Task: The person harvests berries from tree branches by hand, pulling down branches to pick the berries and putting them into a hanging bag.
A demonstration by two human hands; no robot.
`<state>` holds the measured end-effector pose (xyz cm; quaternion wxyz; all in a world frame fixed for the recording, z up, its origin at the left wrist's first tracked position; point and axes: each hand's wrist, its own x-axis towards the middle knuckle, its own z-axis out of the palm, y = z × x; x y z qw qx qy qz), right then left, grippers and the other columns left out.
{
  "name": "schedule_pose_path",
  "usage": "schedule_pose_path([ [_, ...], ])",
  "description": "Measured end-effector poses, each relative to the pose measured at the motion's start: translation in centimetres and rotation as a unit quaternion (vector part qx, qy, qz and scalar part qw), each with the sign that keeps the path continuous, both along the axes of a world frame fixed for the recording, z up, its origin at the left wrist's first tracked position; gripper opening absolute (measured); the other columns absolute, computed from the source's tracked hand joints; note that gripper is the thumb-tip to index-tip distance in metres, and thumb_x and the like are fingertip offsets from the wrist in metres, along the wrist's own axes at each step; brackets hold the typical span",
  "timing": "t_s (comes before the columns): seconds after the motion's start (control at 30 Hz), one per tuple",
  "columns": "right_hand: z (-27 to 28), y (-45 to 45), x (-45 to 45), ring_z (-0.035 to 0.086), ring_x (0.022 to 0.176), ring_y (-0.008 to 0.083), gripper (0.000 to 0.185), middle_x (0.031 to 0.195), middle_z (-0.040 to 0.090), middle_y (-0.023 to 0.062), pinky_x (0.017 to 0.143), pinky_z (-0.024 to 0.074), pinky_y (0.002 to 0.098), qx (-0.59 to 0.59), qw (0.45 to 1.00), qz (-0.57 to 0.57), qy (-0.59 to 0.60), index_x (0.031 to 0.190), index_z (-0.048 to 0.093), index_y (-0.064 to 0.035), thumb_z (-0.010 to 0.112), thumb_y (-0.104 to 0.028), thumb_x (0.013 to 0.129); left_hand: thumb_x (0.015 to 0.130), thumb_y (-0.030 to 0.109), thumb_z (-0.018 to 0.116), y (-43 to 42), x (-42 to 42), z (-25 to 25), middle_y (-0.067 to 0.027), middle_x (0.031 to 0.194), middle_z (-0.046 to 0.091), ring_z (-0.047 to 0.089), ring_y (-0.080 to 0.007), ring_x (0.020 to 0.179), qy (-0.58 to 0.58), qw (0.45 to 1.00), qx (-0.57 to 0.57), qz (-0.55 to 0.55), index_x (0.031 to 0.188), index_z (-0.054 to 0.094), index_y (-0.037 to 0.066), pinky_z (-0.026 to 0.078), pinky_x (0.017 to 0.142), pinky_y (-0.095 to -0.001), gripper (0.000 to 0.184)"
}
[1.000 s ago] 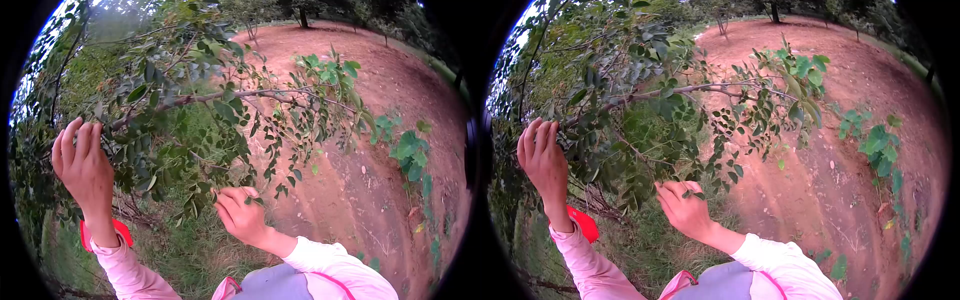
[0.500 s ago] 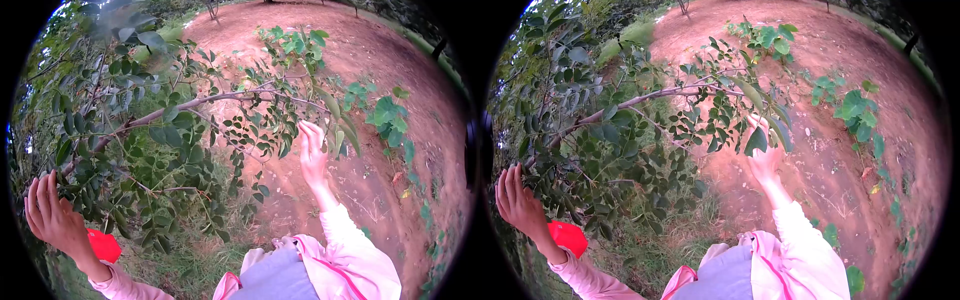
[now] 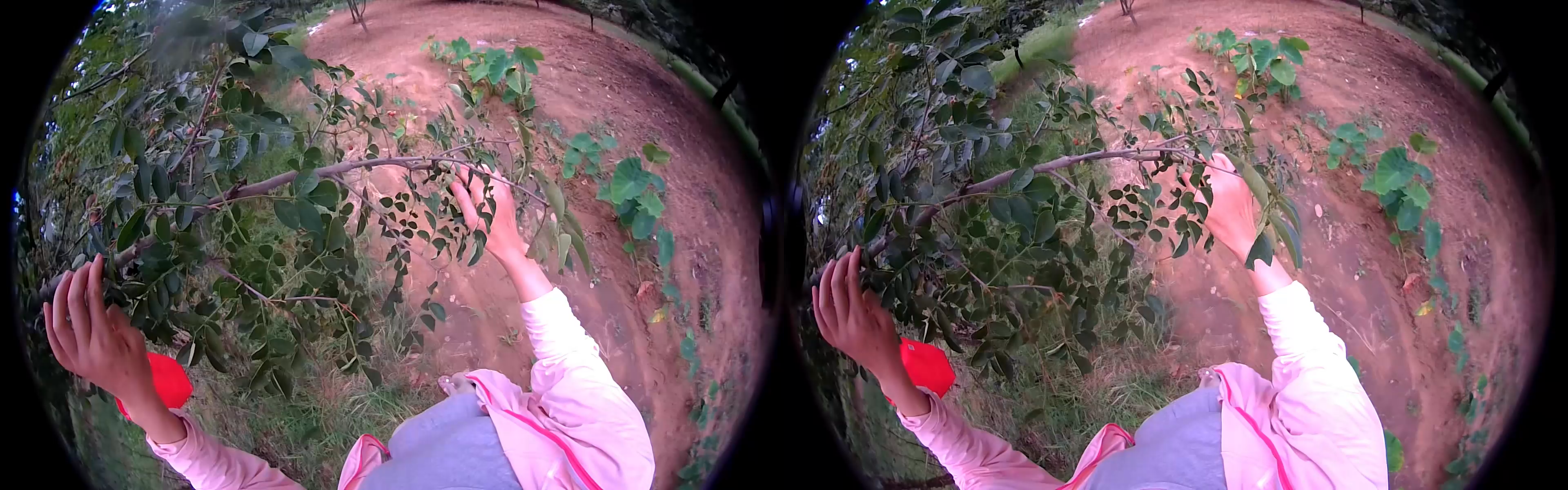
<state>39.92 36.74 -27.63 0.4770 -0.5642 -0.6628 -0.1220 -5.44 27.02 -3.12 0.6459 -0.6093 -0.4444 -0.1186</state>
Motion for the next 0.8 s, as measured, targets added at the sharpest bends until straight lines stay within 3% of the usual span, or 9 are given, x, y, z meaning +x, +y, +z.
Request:
schedule_pose_path([
  [0.13,0.0,-2.0,-1.7,0.061,0.096,0.0371,0.025,0.104,0.066,0.0175,0.087,0.0471,0.045,-0.057,0.998,0.018,-0.021,0.105,0.066,-0.0025,0.068,-0.018,0.086,0.081,0.004,0.05,-0.5,-0.6,-0.3,0.0011,0.123,0.064,0.056,-0.0174,0.121,-0.005,1.0,0.001,-0.013,0.124,0.064,0.016,0.036,0.109,-0.0394,0.047],
  [0.3,-3.3,-5.9,-3.7,0.06,0.091,0.0356,0.028,0.108,0.061,0.0144,0.079,0.047,0.0438,-0.106,0.994,0.011,-0.003,0.105,0.058,-0.0001,0.067,-0.015,0.083,0.077,-0.001,0.052,-1.8,-0.6,-0.2,0.0042,0.123,0.063,0.056,-0.0147,0.12,-0.026,1.0,0.005,-0.015,0.122,0.064,0.018,0.034,0.11,-0.0378,0.051],
  [0.37,-3.7,-7.6,-5.2,0.059,0.088,0.0361,0.025,0.105,0.06,0.0137,0.076,0.046,0.0441,-0.059,0.998,0.009,0.013,0.101,0.057,0.0,0.066,-0.011,0.082,0.077,-0.002,0.052,-2.2,-0.8,0.1,0.0042,0.122,0.064,0.056,-0.0145,0.119,-0.02,1.0,-0.001,-0.023,0.122,0.065,0.017,0.034,0.109,-0.0374,0.05],
  [0.47,-5.2,-9.3,-6.3,0.058,0.085,0.0361,0.019,0.095,0.059,0.0137,0.073,0.0449,0.044,-0.096,0.994,-0.052,0.015,0.095,0.056,-0.0017,0.066,-0.008,0.08,0.078,-0.002,0.052,-2.6,-0.9,0.4,0.0046,0.12,0.064,0.056,-0.0142,0.119,-0.01,0.999,0.005,-0.035,0.119,0.066,0.018,0.035,0.108,-0.0371,0.048],
  [0.63,-7.1,-10.7,-6.9,0.058,0.081,0.0336,0.016,0.091,0.059,0.0111,0.071,0.0442,0.044,-0.126,0.991,-0.019,0.046,0.092,0.057,-0.0036,0.066,-0.007,0.079,0.079,0.0,0.054,-2.9,-0.2,0.9,0.0048,0.114,0.066,0.057,-0.0153,0.116,0.015,0.999,0.014,-0.034,0.113,0.069,0.019,0.036,0.108,-0.0363,0.042],
  [0.77,-8.1,-11.3,-7.6,0.06,0.083,0.0308,0.017,0.091,0.059,0.0092,0.071,0.0444,0.0429,-0.137,0.99,-0.012,0.029,0.093,0.057,-0.0053,0.066,-0.007,0.079,0.081,-0.001,0.054,-5.4,0.9,1.8,-0.0008,0.117,0.067,0.06,-0.0206,0.115,0.073,0.99,-0.052,-0.109,0.12,0.067,0.012,0.042,0.104,-0.0383,0.043],
  [0.8,-8.1,-11.4,-7.6,0.06,0.081,0.0311,0.016,0.09,0.059,0.0092,0.07,0.0445,0.0429,-0.12,0.992,0.005,0.034,0.093,0.057,-0.0053,0.066,-0.007,0.079,0.085,-0.003,0.051,-6.3,0.1,1.1,-0.0054,0.118,0.066,0.061,-0.0231,0.113,0.046,0.986,-0.029,-0.155,0.121,0.065,0.006,0.045,0.1,-0.0375,0.04],
])
